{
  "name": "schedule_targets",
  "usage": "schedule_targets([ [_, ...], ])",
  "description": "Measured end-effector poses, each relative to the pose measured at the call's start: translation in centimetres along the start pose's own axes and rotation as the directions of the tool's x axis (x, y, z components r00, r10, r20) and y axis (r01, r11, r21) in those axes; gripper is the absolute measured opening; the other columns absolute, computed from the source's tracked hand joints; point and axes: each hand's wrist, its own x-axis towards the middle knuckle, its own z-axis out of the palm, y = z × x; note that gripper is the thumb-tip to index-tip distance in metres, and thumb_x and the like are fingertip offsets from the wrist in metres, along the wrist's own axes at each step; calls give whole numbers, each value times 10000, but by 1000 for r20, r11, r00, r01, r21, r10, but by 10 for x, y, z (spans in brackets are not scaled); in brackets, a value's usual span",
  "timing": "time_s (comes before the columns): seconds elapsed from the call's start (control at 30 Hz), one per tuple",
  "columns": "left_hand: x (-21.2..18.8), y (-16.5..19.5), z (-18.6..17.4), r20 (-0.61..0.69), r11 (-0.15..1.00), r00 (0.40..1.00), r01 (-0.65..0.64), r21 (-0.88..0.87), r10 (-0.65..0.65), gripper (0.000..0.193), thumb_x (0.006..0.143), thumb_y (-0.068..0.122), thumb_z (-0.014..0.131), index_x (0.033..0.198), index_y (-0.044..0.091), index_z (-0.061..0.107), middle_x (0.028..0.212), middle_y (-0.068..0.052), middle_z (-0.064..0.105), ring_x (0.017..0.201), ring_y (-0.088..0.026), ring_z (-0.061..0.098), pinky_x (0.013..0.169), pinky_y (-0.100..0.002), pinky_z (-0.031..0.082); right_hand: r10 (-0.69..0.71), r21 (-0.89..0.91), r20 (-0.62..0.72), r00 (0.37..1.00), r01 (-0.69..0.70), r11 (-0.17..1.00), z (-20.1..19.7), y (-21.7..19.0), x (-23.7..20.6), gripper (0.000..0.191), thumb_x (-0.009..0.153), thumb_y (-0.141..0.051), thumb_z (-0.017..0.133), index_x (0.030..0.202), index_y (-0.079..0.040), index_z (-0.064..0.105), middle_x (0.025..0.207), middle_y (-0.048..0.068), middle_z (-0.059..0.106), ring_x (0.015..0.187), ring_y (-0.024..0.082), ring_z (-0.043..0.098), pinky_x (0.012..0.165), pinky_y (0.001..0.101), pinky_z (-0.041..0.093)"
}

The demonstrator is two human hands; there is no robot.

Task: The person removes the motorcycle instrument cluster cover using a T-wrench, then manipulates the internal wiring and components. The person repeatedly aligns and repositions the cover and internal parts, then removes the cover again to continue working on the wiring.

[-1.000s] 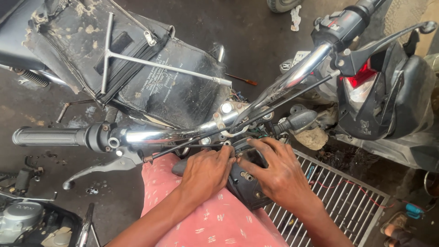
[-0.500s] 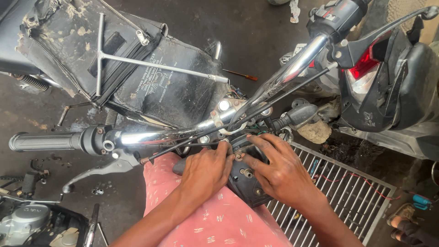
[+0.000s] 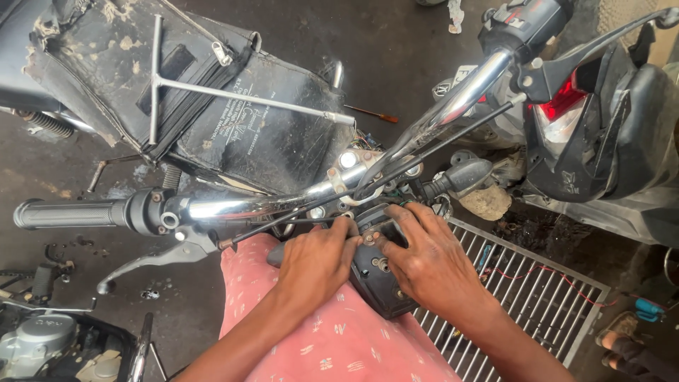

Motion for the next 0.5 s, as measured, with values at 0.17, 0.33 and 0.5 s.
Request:
schedule_targets([
  [0.17, 10, 2, -2, 198, 859, 952, 296, -417, -232, 171, 870, 234, 720, 908, 68, 701, 585, -111, 619, 542, -308, 602, 554, -426, 463, -1, -16, 11, 1000, 1, 1000, 1, -1, -3, 229, 794, -110, 729, 994, -11, 780, 1309, 235, 584, 1250, 416, 515, 940, 526, 476],
  [0.33, 7, -3, 11, 9, 940, 998, 66, -335, -66, 144, 905, 201, 725, 981, 81, 706, 614, -93, 646, 573, -274, 640, 572, -400, 458, -1, -25, 14, 1000, 2, 1000, 3, 2, -4, 204, 798, -103, 724, 973, -8, 772, 1319, 240, 576, 1261, 415, 510, 958, 527, 471],
  [0.5, -1, -18, 19, -256, 904, 883, -422, -68, 393, 145, 942, 138, 716, 1081, 110, 685, 771, -65, 656, 693, -248, 647, 634, -381, 493, -4, 94, -9, 1000, 4, 996, 2, 7, -5, 253, 753, -64, 743, 1001, -28, 772, 1328, 229, 578, 1249, 426, 512, 986, 520, 474],
])
